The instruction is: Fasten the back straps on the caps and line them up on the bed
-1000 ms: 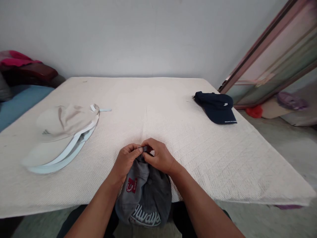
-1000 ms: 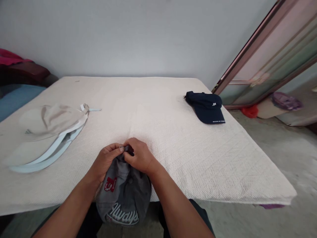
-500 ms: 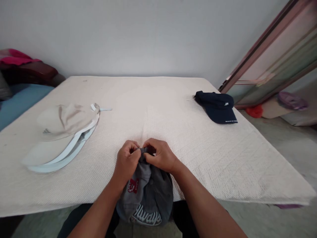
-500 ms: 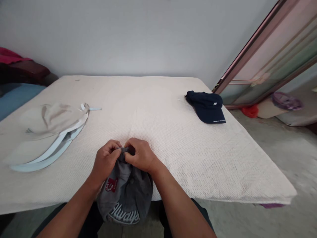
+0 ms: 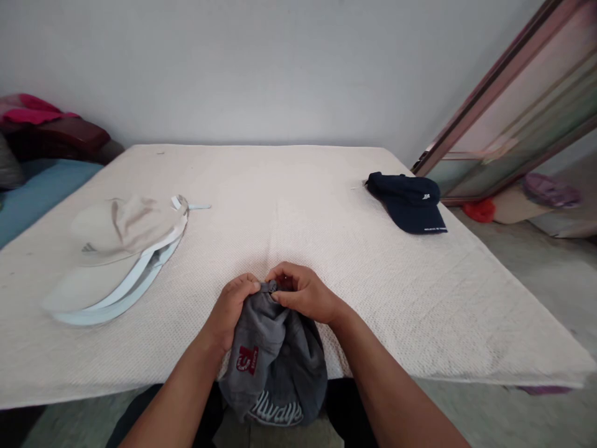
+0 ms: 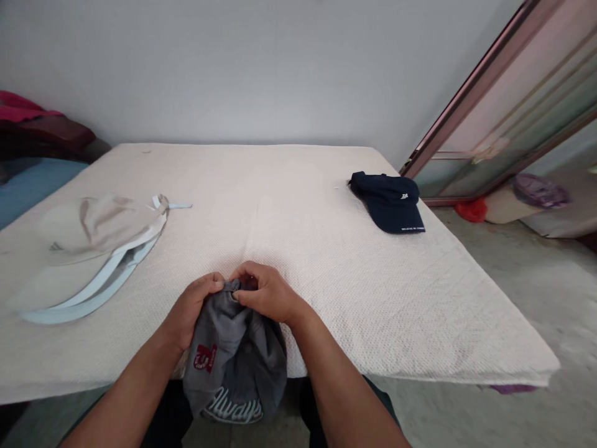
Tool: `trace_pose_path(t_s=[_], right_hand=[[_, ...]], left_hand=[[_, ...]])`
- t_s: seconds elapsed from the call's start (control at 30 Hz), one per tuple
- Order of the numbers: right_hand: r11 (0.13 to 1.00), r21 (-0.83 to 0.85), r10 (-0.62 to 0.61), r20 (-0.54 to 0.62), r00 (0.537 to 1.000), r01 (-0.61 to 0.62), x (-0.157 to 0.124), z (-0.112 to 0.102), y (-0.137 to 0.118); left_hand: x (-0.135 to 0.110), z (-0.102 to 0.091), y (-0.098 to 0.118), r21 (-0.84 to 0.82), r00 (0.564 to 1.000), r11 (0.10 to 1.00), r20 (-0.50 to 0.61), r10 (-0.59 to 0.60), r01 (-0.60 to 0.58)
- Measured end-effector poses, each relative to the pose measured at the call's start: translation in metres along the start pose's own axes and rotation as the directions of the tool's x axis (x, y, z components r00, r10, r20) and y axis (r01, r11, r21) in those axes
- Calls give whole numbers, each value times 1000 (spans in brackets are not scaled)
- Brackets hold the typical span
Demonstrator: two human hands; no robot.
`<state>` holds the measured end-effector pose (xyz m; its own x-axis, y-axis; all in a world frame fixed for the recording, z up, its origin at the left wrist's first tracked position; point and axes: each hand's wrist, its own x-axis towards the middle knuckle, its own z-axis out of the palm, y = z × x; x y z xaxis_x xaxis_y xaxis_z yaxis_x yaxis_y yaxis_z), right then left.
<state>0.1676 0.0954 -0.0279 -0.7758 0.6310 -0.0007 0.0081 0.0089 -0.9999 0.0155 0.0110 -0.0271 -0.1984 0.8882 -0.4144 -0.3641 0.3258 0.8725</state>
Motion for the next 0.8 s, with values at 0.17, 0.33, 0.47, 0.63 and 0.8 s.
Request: trace_pose_path(t_s=[0.17, 0.33, 0.47, 0.63, 0.8], right_hand=[[936, 341, 52, 123, 991, -91, -2, -4, -4], [832, 551, 31, 69, 997, -64, -4, -4, -5], [806, 588, 66, 31, 997, -72, -4, -4, -7], [843, 524, 95, 78, 992, -122, -7, -6, -5], [873, 484, 45, 39, 998, -58, -7, -5, 0]], left_hand=[[-5, 2, 3, -162, 992, 985, 104, 73, -55], [-8, 4, 4, -144, 963, 968, 146, 226, -205], [-8, 5, 4, -59, 944, 948, 87, 318, -314], [-9, 3, 3, 8, 955, 960, 109, 276, -279], [-8, 1, 3, -88, 964, 990, 231, 129, -112]])
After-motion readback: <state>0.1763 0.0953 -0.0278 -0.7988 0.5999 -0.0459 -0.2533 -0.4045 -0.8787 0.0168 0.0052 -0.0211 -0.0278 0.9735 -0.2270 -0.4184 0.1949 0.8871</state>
